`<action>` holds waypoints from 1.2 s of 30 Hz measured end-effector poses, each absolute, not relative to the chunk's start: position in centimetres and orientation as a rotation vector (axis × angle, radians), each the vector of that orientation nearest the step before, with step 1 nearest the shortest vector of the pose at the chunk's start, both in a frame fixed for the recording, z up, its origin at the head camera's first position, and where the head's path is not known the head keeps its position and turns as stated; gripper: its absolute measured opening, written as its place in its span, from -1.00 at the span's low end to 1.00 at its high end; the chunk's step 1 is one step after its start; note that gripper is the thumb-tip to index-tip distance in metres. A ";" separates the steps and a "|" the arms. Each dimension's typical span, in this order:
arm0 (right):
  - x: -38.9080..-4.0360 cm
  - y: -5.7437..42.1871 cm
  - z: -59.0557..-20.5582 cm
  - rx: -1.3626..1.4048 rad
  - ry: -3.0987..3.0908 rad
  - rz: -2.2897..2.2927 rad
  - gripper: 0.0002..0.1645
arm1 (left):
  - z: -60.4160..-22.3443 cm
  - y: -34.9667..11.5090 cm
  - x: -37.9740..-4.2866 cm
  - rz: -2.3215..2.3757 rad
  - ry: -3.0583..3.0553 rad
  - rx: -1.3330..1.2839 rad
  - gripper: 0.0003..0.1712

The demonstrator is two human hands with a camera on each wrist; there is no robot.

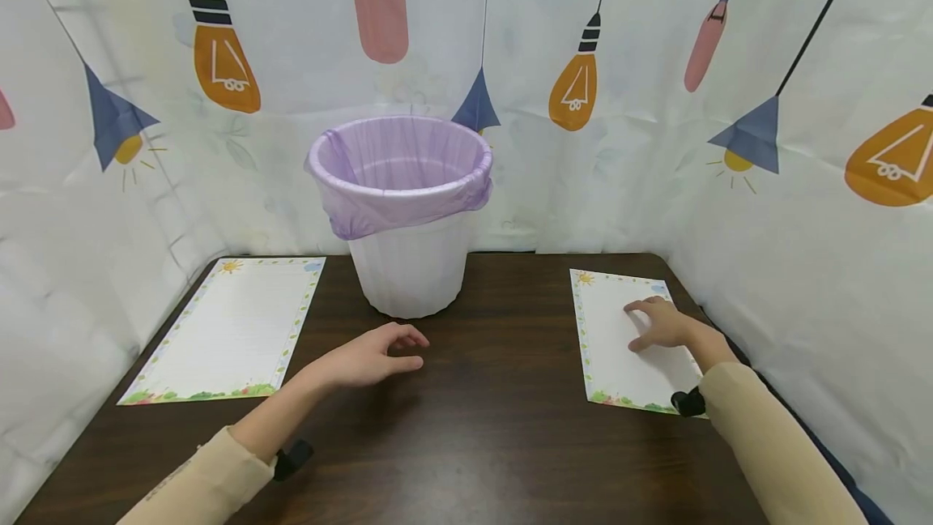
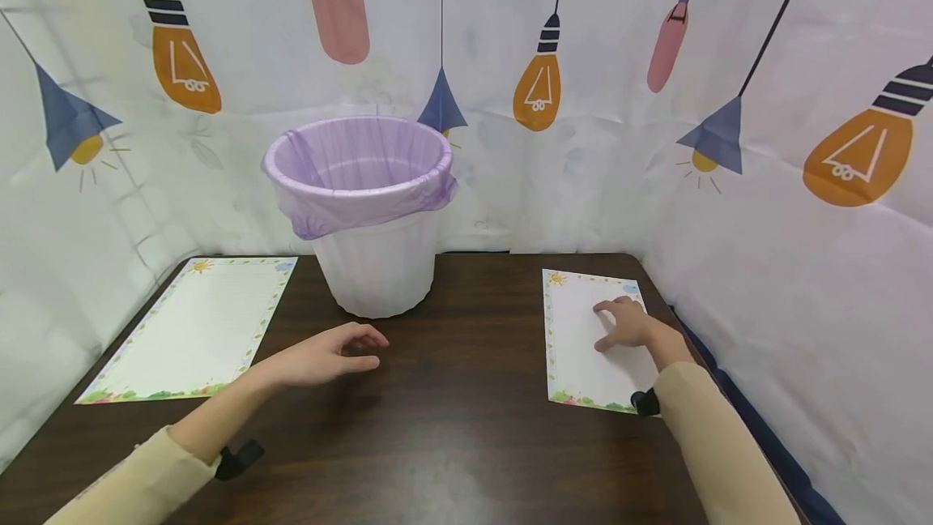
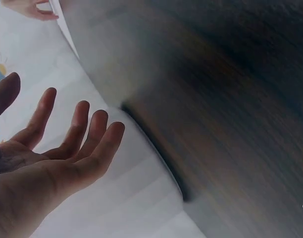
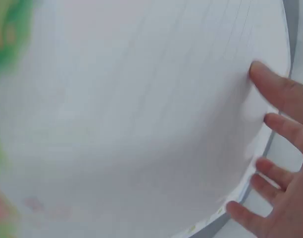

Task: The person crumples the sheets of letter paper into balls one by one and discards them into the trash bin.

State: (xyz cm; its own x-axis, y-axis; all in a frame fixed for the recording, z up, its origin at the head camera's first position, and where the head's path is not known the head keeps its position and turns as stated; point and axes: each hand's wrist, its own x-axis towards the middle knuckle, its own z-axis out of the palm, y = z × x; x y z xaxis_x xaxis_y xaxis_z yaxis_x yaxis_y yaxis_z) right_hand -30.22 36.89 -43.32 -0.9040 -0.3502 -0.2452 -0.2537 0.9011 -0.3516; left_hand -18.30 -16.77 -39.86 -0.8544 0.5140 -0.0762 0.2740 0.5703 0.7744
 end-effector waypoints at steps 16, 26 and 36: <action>-29.5 34.0 -43.9 -0.564 2.795 -0.323 -0.02 | -40.8 -15.4 -18.1 1.008 2.522 0.744 -0.63; -29.5 32.4 -43.6 -0.601 2.789 -0.383 -0.21 | -41.5 -14.8 -18.2 1.000 2.485 0.814 -0.61; -29.2 30.4 -44.2 -0.525 2.771 -0.479 0.05 | -41.6 -14.3 -17.9 0.967 2.479 0.857 -0.61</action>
State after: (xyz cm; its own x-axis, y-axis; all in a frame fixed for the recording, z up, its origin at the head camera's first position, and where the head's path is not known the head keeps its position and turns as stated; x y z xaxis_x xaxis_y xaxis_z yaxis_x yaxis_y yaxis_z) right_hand -29.15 30.37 -44.19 -0.8948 -0.3951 -0.2079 -0.3024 0.8790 -0.3688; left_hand -17.88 -14.30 -41.61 -0.7582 0.6451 -0.0952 0.4103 0.5855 0.6992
